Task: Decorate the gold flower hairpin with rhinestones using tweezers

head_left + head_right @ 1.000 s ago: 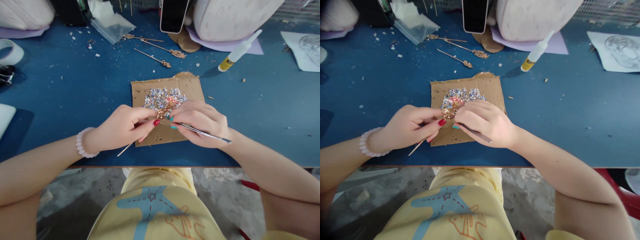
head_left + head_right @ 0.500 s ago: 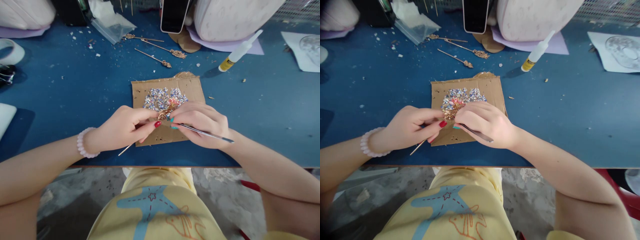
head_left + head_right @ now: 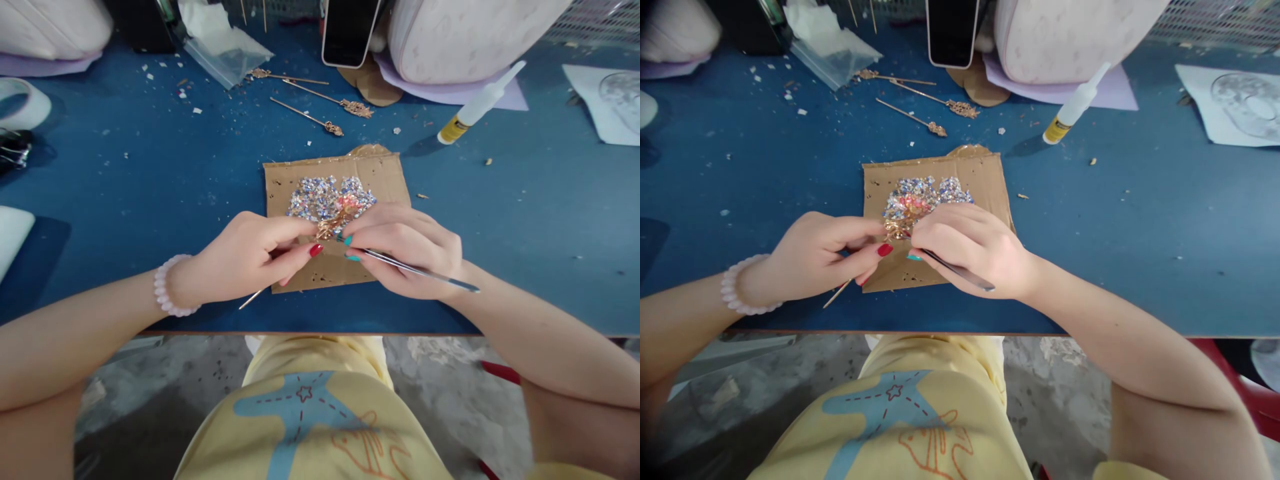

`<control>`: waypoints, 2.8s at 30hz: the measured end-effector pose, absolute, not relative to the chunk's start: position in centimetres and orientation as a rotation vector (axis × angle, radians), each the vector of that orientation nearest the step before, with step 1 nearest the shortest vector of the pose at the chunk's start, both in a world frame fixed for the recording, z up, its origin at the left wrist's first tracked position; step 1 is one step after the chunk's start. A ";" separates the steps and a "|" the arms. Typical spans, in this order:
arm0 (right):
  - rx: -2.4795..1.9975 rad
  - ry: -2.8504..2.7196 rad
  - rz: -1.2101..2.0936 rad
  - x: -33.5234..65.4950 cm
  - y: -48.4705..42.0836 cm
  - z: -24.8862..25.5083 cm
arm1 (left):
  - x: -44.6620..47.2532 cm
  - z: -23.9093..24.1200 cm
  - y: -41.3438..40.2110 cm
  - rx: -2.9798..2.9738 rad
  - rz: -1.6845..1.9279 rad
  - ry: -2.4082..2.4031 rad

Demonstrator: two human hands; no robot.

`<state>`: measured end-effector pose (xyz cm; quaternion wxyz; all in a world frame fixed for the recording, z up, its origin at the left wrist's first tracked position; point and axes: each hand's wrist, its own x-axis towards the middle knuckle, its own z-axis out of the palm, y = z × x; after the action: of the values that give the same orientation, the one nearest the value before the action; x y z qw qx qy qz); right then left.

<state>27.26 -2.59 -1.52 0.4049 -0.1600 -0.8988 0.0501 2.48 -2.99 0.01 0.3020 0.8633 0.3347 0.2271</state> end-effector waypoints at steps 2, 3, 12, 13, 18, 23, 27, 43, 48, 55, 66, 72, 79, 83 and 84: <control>-0.394 -2.275 0.114 27.3 -2.6 -1.5 | 2.5 -0.1 -3.0 2.316 0.618 0.878; -0.393 -2.280 0.104 27.3 -2.6 -1.5 | 2.5 -0.2 -3.0 2.332 0.627 0.873; -0.363 -2.375 -0.061 27.5 -2.5 -1.6 | 2.3 -0.4 -3.1 2.403 0.600 0.861; -0.364 -2.375 -0.063 27.5 -2.5 -1.6 | 2.3 -0.4 -3.1 2.403 0.600 0.860; -0.369 -2.381 -0.039 27.6 -2.5 -1.4 | 2.3 -0.5 -3.1 2.399 0.600 0.853; -0.399 -2.375 0.010 27.8 -2.5 -1.4 | 2.2 -0.4 -3.1 2.414 0.597 0.847; -0.404 -2.383 0.023 27.8 -2.6 -1.4 | 2.1 -0.4 -3.1 2.423 0.608 0.838; -0.359 -2.351 0.020 27.4 -2.4 -1.2 | 2.3 -0.4 -3.0 2.416 0.607 0.837; -0.359 -2.357 0.017 27.5 -2.4 -1.2 | 2.3 -0.4 -2.9 2.417 0.596 0.842; -0.363 -2.361 0.048 27.6 -2.4 -1.1 | 2.3 -0.3 -3.1 2.382 0.563 0.833; -0.368 -2.349 0.048 27.6 -2.6 -1.1 | 2.4 -0.3 -3.1 2.361 0.555 0.833; -0.377 -2.339 0.046 27.7 -2.5 -1.1 | 2.4 -0.4 -3.0 2.363 0.563 0.837; -0.401 -2.292 0.124 27.5 -2.5 -1.3 | 2.4 -0.1 -2.9 2.265 0.532 0.880; -0.505 -2.214 0.248 27.4 -2.7 -1.7 | 2.4 0.0 -2.7 2.011 0.500 0.924; -0.519 -2.211 0.271 27.4 -2.7 -1.8 | 2.4 0.1 -2.7 1.942 0.494 0.932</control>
<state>27.37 -2.70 -1.76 0.4143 -0.2066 -0.8798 0.1079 2.43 -2.71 0.06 0.4492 0.7852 0.3767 0.1996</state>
